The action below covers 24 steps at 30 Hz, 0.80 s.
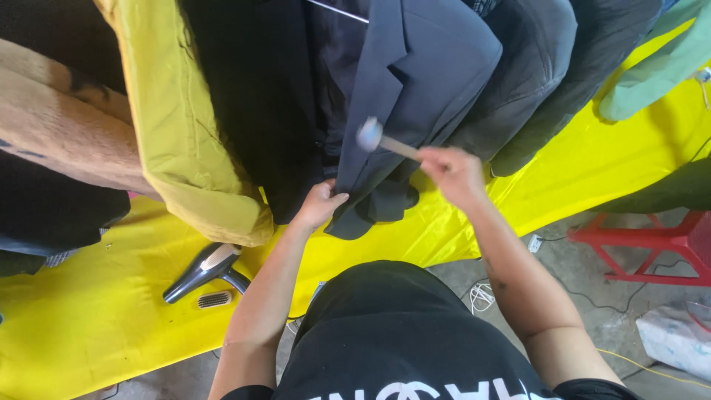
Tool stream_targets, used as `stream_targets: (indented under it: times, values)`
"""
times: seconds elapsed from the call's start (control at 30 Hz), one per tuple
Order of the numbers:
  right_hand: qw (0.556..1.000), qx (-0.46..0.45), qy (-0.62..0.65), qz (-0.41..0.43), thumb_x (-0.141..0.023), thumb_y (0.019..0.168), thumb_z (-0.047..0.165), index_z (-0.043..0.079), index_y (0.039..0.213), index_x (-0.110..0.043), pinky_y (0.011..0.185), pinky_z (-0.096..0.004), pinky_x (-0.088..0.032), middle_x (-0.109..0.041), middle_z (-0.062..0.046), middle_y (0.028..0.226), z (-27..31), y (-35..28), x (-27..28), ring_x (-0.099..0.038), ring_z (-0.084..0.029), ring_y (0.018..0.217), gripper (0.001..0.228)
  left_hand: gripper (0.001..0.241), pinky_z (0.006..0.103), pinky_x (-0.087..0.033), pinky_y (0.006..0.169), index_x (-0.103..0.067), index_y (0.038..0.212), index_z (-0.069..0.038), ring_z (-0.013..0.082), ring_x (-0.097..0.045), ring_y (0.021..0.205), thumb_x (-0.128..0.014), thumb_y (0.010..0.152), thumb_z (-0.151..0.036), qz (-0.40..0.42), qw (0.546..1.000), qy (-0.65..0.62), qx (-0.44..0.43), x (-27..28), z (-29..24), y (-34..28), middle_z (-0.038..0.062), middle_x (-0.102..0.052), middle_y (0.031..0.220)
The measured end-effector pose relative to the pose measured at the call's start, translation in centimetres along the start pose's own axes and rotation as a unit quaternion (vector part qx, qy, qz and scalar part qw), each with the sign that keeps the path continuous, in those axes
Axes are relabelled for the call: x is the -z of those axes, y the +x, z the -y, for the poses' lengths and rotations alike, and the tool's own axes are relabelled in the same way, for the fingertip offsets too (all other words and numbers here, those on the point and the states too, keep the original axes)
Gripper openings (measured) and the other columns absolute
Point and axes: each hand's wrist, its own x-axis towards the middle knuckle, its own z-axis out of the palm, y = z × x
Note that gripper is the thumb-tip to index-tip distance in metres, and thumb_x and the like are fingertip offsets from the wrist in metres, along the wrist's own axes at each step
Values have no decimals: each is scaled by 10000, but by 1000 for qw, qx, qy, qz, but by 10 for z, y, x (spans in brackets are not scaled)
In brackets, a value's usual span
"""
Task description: Applying a substance to spots on jackets using a small applicator and drying them with a handheld hair dryer.
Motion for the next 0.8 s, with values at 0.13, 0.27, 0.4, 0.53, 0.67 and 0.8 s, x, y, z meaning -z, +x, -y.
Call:
stream_targets:
  times: [0.13,0.27,0.4,0.53,0.67,0.8]
  values:
    - [996,32,51,-62,-824,939,104,157,1140,-816,879,-276,-575,-767,-60,1014,-19,26,24,-728,-177,931,209,330,368,-568,902,-721,1204,-64,236,-745,997,-707,913,-218,-13,999,38,-9,-11,-11,0,128,-769,997]
    - [996,48,80,3,-858,849,113,164,1010,-836,872,-389,-580,-789,-88,987,-35,10,2,-744,-277,961,170,410,454,-538,957,-696,1229,-1,302,-711,1092,-716,900,-245,-36,999,28,-21,-21,6,3,206,-747,1087]
    - [985,34,5,168,-799,854,174,236,1018,-839,824,-412,-595,-803,-56,929,-59,-4,2,-759,-274,877,179,419,460,-517,1013,-696,1259,-15,339,-665,1195,-701,903,-237,-85,992,71,64,-36,-28,-6,208,-739,1175]
    - [989,77,62,107,-843,842,165,249,1045,-843,828,-334,-598,-808,-30,913,-82,37,37,-765,-229,901,220,481,424,-534,1010,-651,1330,-9,309,-684,1186,-676,948,-301,-105,985,81,109,-44,-37,-10,206,-728,1211]
    - [989,132,63,-8,-816,897,99,176,1093,-827,863,-300,-575,-776,-48,933,-73,87,92,-740,-204,882,211,507,416,-532,1022,-580,1421,-10,312,-652,1249,-650,982,-254,-106,981,54,155,-54,-51,-10,214,-677,1324]
    - [980,186,68,6,-828,883,72,162,1071,-830,819,-321,-580,-754,-44,890,-78,93,90,-732,-211,853,208,565,452,-527,1038,-654,1342,19,352,-661,1228,-728,897,-322,-70,987,70,130,-47,-102,-1,234,-696,1286]
